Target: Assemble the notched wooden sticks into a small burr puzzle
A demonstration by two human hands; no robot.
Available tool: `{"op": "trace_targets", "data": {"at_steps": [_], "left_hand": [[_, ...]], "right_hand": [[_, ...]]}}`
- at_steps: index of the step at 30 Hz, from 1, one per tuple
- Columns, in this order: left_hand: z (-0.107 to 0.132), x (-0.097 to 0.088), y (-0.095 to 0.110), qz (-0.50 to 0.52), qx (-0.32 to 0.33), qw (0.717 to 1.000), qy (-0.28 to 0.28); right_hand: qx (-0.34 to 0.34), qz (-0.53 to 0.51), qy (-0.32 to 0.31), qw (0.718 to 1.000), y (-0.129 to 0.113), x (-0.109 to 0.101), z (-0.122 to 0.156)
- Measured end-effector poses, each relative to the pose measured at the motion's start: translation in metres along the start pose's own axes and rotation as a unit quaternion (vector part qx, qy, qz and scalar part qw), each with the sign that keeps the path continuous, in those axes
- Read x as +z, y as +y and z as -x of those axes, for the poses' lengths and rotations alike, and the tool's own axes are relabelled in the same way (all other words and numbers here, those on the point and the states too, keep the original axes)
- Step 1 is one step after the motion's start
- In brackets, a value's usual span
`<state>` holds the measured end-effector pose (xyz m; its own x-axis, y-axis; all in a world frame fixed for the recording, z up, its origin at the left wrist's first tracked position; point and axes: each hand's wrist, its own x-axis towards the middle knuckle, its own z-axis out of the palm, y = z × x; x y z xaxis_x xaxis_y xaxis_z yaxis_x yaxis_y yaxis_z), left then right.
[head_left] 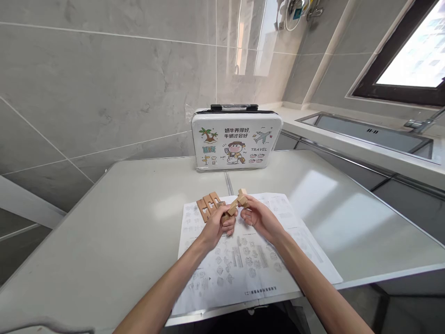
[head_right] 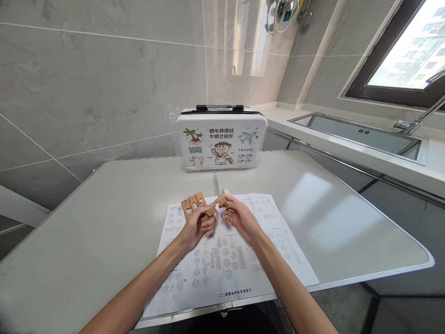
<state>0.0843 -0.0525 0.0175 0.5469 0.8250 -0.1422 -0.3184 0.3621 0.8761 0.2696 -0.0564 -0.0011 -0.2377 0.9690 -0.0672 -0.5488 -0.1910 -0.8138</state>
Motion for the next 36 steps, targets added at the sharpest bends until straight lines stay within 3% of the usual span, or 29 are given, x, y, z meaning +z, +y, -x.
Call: {"op": "trace_targets", "data": {"at_steps": [7,12,16,23,29,32,36], "left_hand": [[0.0,-0.001,0.003,0.068,-0.038,0.995,-0.064],[0.002,-0.002,0.006,0.056,-0.038,0.995,-0.079],[0.005,0.0,0.006,0.002,-0.076,0.989,-0.128],[0.005,-0.002,-0.003,-0.045,-0.121,0.972,-0.195],[0.004,-0.002,-0.009,-0.075,-0.143,0.965,-0.209],[0.004,0.001,-0.007,-0.095,-0.125,0.968,-0.194],[0.005,0.004,-0.001,-0.128,-0.067,0.971,-0.191]], "right_hand": [[-0.012,0.075,-0.059,0.995,0.0,0.005,0.006],[-0.023,0.03,-0.021,0.999,-0.001,0.002,0.003],[-0.014,0.039,0.001,0.999,-0.001,0.001,0.002],[0.013,0.191,-0.088,0.978,0.009,-0.007,0.004],[0.011,0.196,-0.159,0.968,0.009,-0.007,0.003],[0.014,0.19,-0.149,0.97,0.008,-0.004,0.004],[0.006,0.15,-0.08,0.985,0.006,-0.002,0.005]]}}
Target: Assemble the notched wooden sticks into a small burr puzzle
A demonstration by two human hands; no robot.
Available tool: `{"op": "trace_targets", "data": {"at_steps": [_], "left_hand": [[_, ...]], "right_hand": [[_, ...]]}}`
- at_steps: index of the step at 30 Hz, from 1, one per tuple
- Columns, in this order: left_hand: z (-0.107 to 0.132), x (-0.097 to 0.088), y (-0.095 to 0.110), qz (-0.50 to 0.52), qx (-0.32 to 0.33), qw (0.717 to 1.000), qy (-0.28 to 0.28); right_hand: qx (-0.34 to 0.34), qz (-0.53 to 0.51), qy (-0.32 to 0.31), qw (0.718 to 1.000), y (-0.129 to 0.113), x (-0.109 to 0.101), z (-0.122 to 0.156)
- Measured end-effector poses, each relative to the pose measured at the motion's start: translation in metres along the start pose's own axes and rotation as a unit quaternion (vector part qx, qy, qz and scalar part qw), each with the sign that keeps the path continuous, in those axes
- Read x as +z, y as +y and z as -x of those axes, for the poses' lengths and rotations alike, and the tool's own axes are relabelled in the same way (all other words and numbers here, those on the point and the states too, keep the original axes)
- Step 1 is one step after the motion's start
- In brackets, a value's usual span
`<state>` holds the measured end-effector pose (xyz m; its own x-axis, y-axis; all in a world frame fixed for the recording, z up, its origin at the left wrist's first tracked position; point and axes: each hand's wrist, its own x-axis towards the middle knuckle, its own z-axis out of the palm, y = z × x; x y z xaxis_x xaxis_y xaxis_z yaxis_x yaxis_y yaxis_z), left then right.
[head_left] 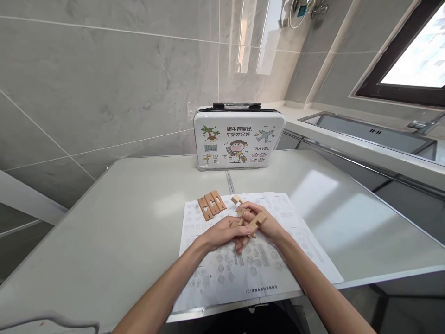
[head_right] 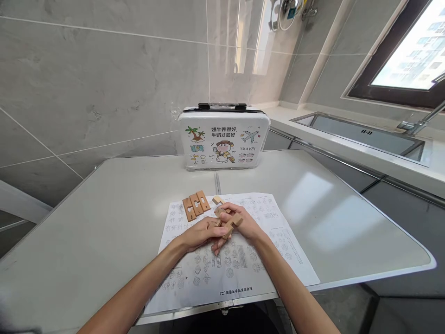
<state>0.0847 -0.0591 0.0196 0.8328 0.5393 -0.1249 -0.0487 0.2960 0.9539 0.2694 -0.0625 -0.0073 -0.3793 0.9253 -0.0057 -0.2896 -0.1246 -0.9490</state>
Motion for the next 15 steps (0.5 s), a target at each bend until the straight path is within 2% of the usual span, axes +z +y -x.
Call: {"op": "trace_targets", "data": {"at_steps": [4,7,10,15], "left_hand": [[0.001,0.001,0.002,-0.011,0.016,0.999,0.029],[-0.002,0.0,-0.004,-0.02,0.012,0.997,0.077],[-0.005,-0.002,-0.011,-0.035,0.013,0.992,0.123],[-0.006,-0.002,-0.012,-0.028,0.014,0.986,0.164]], "right_hand": [[-0.03,-0.09,0.099,0.991,-0.002,-0.004,-0.002],[-0.07,-0.135,0.168,0.974,-0.004,-0.01,-0.003],[-0.073,-0.156,0.191,0.966,-0.005,-0.014,-0.004],[-0.073,-0.153,0.192,0.967,-0.009,-0.014,-0.003]]}}
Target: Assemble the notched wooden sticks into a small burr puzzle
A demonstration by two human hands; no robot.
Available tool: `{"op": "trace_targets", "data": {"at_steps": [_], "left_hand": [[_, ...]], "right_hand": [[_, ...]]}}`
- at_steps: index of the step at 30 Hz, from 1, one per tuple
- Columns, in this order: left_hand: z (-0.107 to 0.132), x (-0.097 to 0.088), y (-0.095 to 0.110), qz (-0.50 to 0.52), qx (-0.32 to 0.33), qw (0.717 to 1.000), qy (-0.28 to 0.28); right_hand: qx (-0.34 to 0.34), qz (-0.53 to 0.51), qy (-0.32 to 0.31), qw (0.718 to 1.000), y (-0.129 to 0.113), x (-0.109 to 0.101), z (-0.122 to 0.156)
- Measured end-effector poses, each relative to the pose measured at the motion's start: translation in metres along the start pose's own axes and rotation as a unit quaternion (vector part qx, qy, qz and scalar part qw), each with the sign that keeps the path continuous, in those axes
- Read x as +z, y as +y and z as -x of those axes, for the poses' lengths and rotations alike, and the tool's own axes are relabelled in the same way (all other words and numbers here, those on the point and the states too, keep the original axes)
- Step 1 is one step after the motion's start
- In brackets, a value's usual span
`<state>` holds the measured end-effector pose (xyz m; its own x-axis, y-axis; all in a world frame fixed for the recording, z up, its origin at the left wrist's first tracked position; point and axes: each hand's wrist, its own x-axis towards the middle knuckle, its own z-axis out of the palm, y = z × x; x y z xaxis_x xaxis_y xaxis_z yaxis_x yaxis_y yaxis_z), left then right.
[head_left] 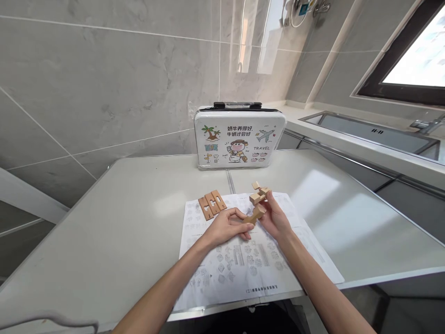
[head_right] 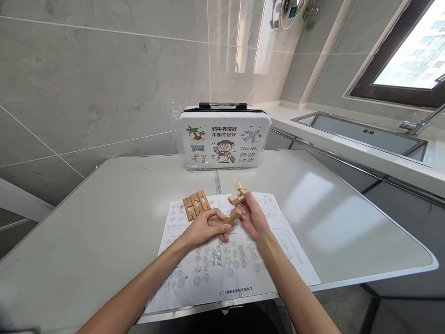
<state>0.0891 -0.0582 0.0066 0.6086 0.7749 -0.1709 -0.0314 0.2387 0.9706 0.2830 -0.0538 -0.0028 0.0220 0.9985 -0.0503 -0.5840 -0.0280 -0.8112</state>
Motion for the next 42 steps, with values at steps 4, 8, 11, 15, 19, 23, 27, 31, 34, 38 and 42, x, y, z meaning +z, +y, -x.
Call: {"op": "trace_targets", "data": {"at_steps": [4,8,11,15,19,23,27,31,34,38,42], "left_hand": [[0.003,0.002,0.006,-0.022,0.01,0.998,0.064],[0.002,0.004,0.007,-0.083,0.033,0.989,0.118],[0.0,0.004,0.005,-0.115,0.085,0.976,0.166],[-0.001,0.002,0.004,-0.119,0.134,0.965,0.19],[0.0,0.002,0.007,-0.1,0.132,0.969,0.185],[0.002,0.004,0.01,-0.076,0.126,0.972,0.184],[0.002,0.004,0.011,-0.042,0.119,0.981,0.15],[0.001,0.002,0.01,-0.015,0.12,0.986,0.117],[0.001,0.001,0.011,-0.006,0.127,0.986,0.107],[0.001,0.0,0.012,-0.008,0.134,0.985,0.109],[0.0,-0.001,0.012,-0.012,0.145,0.982,0.122]], "right_hand": [[-0.018,-0.022,-0.003,1.0,-0.004,0.002,0.0],[-0.012,-0.043,-0.023,0.999,-0.004,0.002,0.001],[-0.006,-0.045,-0.03,0.999,-0.003,0.002,0.002],[0.001,-0.029,-0.039,0.999,-0.003,0.005,0.003],[0.007,0.027,-0.041,0.999,-0.001,0.005,0.003],[0.016,0.072,-0.049,0.996,0.003,0.002,0.003],[0.034,0.086,-0.049,0.994,0.005,0.0,0.003],[0.034,0.071,-0.029,0.996,0.005,0.0,0.002],[0.05,0.062,-0.04,0.996,0.005,0.0,0.002],[0.062,0.07,-0.075,0.993,0.003,0.002,0.003],[0.062,0.087,-0.084,0.991,0.003,0.004,0.004]]}}
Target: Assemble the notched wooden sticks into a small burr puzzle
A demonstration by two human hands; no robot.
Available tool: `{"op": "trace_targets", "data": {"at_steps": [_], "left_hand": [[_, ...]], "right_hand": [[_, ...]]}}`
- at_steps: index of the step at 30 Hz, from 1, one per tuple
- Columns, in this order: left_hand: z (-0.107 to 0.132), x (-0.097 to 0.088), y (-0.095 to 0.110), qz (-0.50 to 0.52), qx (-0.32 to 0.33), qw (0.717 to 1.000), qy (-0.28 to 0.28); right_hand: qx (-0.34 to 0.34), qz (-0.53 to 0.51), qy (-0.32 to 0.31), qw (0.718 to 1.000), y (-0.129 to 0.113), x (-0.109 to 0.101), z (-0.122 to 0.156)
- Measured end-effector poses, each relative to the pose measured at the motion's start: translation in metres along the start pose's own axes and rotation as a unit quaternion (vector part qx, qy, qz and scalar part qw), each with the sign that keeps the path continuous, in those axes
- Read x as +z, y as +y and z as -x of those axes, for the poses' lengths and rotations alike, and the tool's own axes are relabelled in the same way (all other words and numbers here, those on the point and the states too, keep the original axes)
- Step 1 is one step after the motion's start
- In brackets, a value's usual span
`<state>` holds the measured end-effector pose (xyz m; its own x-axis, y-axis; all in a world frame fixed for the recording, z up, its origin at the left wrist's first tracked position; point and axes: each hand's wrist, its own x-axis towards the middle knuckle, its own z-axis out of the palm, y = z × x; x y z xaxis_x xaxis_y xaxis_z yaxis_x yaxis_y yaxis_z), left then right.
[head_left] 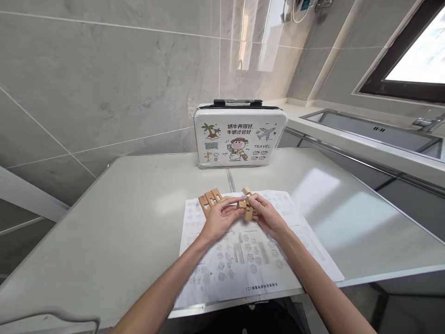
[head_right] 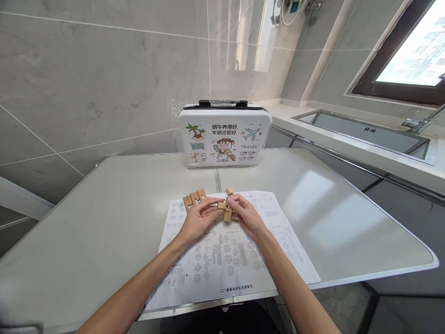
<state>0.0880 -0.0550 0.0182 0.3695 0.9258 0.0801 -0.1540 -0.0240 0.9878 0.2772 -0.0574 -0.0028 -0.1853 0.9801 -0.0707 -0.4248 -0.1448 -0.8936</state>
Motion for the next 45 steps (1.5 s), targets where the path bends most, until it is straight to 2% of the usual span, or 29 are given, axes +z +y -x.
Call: {"op": "trace_targets", "data": {"at_steps": [5,11,14,17,24,29,33,40,45], "left_hand": [[0.002,0.002,0.001,0.002,-0.019,1.0,0.009],[0.004,0.003,-0.002,-0.086,0.096,0.991,0.023],[0.003,0.002,-0.005,-0.087,0.115,0.989,0.026],[0.002,0.001,-0.008,-0.063,0.105,0.992,0.03],[0.001,0.0,-0.008,-0.086,0.096,0.991,0.026],[0.002,0.004,-0.008,0.007,0.012,1.0,0.01],[0.001,0.005,-0.008,-0.037,-0.012,0.999,0.004],[0.001,0.005,-0.003,-0.041,-0.006,0.998,0.046],[0.001,0.009,-0.002,-0.011,-0.062,0.997,0.051]], "right_hand": [[0.008,-0.003,0.006,1.0,0.001,0.0,0.0],[0.024,-0.025,0.007,0.999,-0.003,0.0,0.003],[0.028,-0.035,0.008,0.999,-0.003,0.0,0.003],[0.023,-0.044,0.0,0.999,0.0,-0.001,0.001],[0.022,-0.018,0.0,1.0,0.005,-0.002,0.0],[-0.006,-0.059,0.022,0.998,0.004,0.0,-0.001],[-0.015,-0.058,0.034,0.998,0.005,0.001,-0.001],[-0.022,0.005,0.004,1.0,0.012,0.001,0.0],[-0.026,-0.031,0.018,0.999,0.012,0.0,-0.001]]}}
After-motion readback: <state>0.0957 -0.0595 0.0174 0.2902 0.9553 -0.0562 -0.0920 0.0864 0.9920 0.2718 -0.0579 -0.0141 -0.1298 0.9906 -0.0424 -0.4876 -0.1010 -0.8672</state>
